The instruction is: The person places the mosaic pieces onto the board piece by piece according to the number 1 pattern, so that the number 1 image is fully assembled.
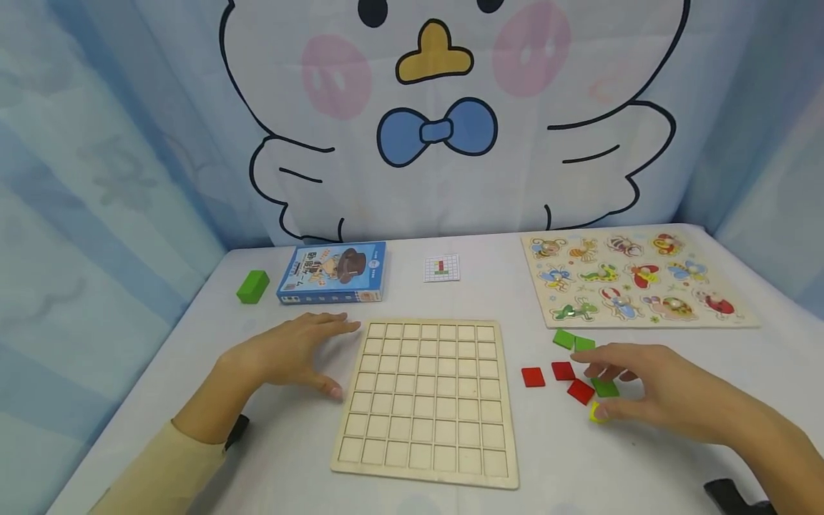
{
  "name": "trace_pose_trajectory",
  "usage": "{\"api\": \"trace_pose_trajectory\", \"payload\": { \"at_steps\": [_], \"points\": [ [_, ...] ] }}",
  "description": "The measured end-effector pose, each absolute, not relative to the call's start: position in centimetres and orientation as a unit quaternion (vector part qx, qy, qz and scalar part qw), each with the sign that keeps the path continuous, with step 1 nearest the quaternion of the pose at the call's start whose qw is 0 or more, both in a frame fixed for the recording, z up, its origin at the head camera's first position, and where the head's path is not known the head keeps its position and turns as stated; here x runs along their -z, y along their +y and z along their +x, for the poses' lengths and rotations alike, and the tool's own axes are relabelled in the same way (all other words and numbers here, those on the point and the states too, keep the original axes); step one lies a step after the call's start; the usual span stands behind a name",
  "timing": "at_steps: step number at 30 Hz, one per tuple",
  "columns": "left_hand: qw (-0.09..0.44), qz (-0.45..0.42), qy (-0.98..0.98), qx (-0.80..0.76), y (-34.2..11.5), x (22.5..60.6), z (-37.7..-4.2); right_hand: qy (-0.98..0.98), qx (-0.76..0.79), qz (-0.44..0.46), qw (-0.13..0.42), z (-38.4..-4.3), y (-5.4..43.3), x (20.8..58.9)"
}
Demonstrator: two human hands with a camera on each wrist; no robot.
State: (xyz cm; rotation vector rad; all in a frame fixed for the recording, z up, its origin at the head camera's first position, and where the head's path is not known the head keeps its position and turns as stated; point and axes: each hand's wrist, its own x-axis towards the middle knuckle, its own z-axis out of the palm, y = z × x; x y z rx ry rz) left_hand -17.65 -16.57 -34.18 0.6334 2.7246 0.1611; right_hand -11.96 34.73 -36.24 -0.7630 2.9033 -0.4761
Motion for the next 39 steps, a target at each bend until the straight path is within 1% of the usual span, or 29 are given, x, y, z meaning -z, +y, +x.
{"api": "trace_pose_trajectory", "payload": {
  "at_steps": [3, 5, 11, 13, 15, 21, 25, 28, 32, 36, 39],
  "points": [
    [0.169, 0.226, 0.958, -0.046, -16.5, 34.1, -18.1, 0.953, 0.155, -0.256, 0.053, -12.0, 35.0, 36.3],
    [0.174, 0.223, 0.958, -0.040, -16.5, 34.1, -18.3, 0.951, 0.158, -0.256, 0.064, -12.1, 35.1, 36.3],
    [0.195, 0.218, 0.955, -0.039, -16.1, 34.2, -18.7, 0.945, 0.181, -0.216, 0.168, -12.2, 35.3, 36.5],
    [0.193, 0.221, 0.955, -0.034, -15.9, 34.2, -18.8, 0.943, 0.183, -0.204, 0.189, -12.2, 35.3, 36.6],
    [0.191, 0.220, 0.956, -0.028, -15.7, 34.2, -18.7, 0.942, 0.182, -0.202, 0.196, -12.3, 35.2, 36.6],
    [0.190, 0.222, 0.956, -0.041, -15.4, 34.7, -18.9, 0.937, 0.187, -0.230, 0.184, -12.1, 34.8, 36.8],
    [0.201, 0.239, 0.948, -0.060, -15.0, 34.6, -19.1, 0.934, 0.189, -0.258, 0.158, -12.0, 35.0, 37.1],
    [0.216, 0.249, 0.942, -0.069, -14.7, 34.5, -19.2, 0.933, 0.188, -0.282, 0.125, -11.9, 35.1, 37.2],
    [0.230, 0.248, 0.938, -0.075, -14.4, 34.5, -19.3, 0.931, 0.190, -0.293, 0.108, -11.8, 35.2, 37.2],
    [0.235, 0.242, 0.938, -0.076, -14.4, 34.6, -19.2, 0.927, 0.197, -0.298, 0.116, -11.9, 35.2, 37.1],
    [0.236, 0.237, 0.940, -0.074, -14.5, 34.7, -19.2, 0.930, 0.191, -0.285, 0.129, -12.0, 34.9, 37.0]
  ]
}}
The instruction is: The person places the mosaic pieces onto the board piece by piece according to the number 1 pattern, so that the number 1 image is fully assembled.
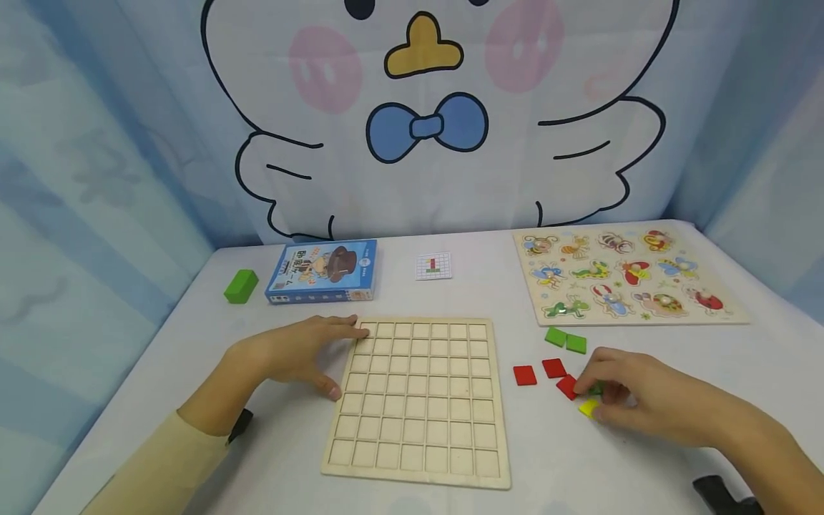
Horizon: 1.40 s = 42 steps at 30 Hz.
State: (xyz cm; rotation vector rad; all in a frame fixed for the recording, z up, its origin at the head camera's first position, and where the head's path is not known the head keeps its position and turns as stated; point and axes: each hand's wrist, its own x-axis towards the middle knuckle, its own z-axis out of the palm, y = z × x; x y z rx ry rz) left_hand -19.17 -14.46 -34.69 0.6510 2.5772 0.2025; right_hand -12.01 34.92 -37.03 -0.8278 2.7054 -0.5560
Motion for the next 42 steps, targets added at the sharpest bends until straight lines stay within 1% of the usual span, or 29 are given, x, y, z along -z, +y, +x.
{"api": "trace_pose_trajectory", "payload": {
  "at_steps": [3, 7, 10, 18, 24, 26, 34, 37, 42],
  "points": [
    [0.241, 0.234, 0.939, -0.079, -14.6, 34.7, -19.1, 0.930, 0.196, -0.265, 0.161, -12.0, 34.7, 36.9],
    [0.247, 0.229, 0.938, -0.087, -14.7, 34.7, -18.9, 0.918, 0.217, -0.273, 0.191, -12.0, 34.3, 36.8],
    [0.249, 0.223, 0.939, -0.087, -14.9, 34.6, -18.8, 0.915, 0.215, -0.284, 0.190, -12.1, 34.1, 36.8],
    [0.242, 0.227, 0.939, -0.088, -15.1, 34.7, -18.8, 0.929, 0.196, -0.258, 0.178, -12.2, 34.4, 36.7],
    [0.244, 0.230, 0.937, -0.093, -14.9, 34.7, -19.0, 0.930, 0.196, -0.225, 0.216, -12.1, 34.8, 36.6],
    [0.246, 0.230, 0.937, -0.092, -14.7, 34.7, -19.0, 0.929, 0.195, -0.224, 0.220, -12.0, 35.0, 36.6],
    [0.247, 0.227, 0.938, -0.093, -14.5, 34.4, -19.2, 0.922, 0.211, -0.263, 0.190, -11.8, 35.1, 36.5],
    [0.251, 0.225, 0.937, -0.091, -14.5, 34.5, -19.2, 0.920, 0.210, -0.297, 0.148, -11.5, 34.5, 36.3],
    [0.256, 0.219, 0.937, -0.088, -14.4, 34.7, -19.1, 0.916, 0.189, -0.349, 0.059, -11.6, 33.4, 35.4]
  ]
}}
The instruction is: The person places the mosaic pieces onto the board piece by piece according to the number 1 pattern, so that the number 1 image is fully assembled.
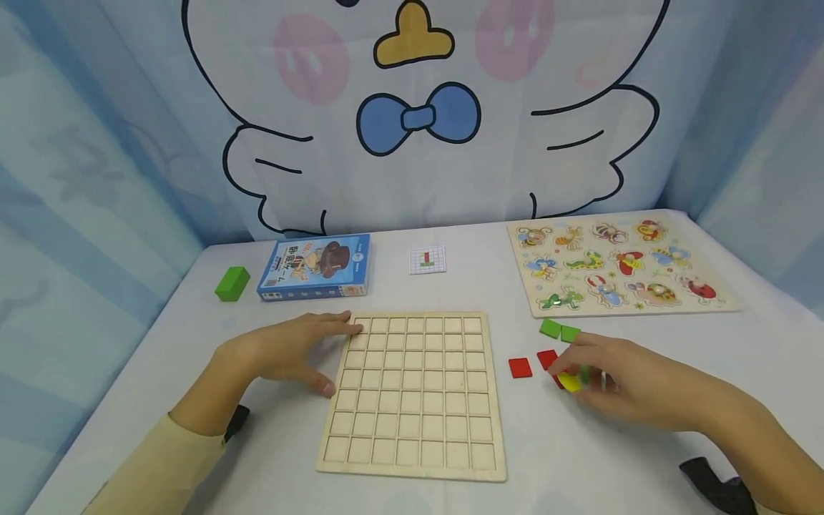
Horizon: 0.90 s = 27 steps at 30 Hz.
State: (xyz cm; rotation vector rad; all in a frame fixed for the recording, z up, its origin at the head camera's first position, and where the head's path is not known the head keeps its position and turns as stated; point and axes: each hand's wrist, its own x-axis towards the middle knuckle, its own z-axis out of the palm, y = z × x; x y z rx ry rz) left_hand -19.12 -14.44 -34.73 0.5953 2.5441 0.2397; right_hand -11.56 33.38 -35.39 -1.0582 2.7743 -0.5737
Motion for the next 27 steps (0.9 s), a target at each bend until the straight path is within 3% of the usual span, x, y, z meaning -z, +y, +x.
{"api": "trace_pose_trajectory", "payload": {
  "at_steps": [9, 16, 27],
  "points": [
    [0.252, 0.227, 0.936, -0.088, -14.8, 34.9, -19.0, 0.903, 0.212, -0.374, 0.009, -13.6, 32.0, 34.2],
    [0.250, 0.227, 0.937, -0.085, -14.7, 34.7, -19.1, 0.903, 0.229, -0.363, 0.000, -15.0, 30.1, 33.4],
    [0.241, 0.224, 0.940, -0.092, -14.3, 34.6, -19.0, 0.867, 0.264, -0.411, -0.096, -16.6, 26.8, 32.1]
  ]
}}
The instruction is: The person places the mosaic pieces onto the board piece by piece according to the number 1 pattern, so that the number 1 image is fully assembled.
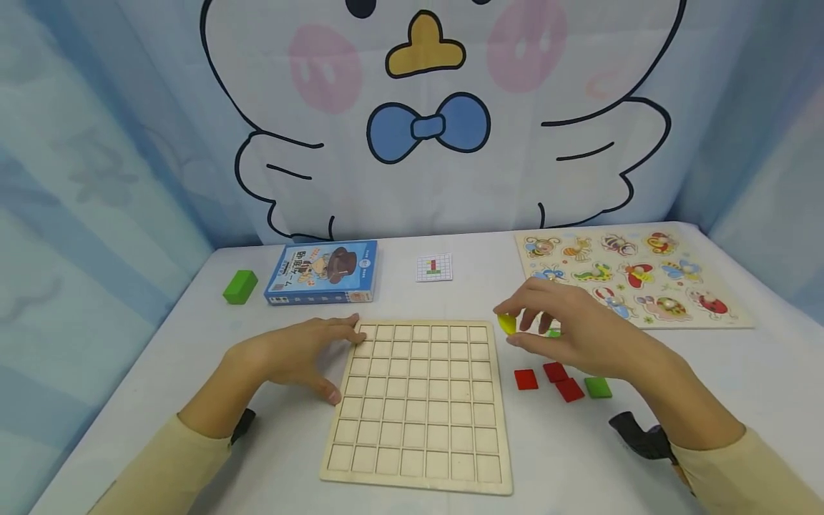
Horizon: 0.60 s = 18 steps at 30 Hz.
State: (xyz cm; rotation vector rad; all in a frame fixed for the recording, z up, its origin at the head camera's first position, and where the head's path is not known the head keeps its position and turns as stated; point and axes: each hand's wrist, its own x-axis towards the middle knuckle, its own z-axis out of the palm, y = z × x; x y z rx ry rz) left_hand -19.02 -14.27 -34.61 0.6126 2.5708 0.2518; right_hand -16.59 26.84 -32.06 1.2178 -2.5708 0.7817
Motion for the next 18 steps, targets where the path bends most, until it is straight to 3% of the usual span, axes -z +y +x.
{"api": "trace_pose_trajectory", "payload": {
  "at_steps": [18],
  "points": [
    [0.229, 0.206, 0.949, -0.070, -13.6, 34.5, -19.4, -0.851, -0.304, 0.416, 0.103, -18.6, 24.5, 32.9]
  ]
}}
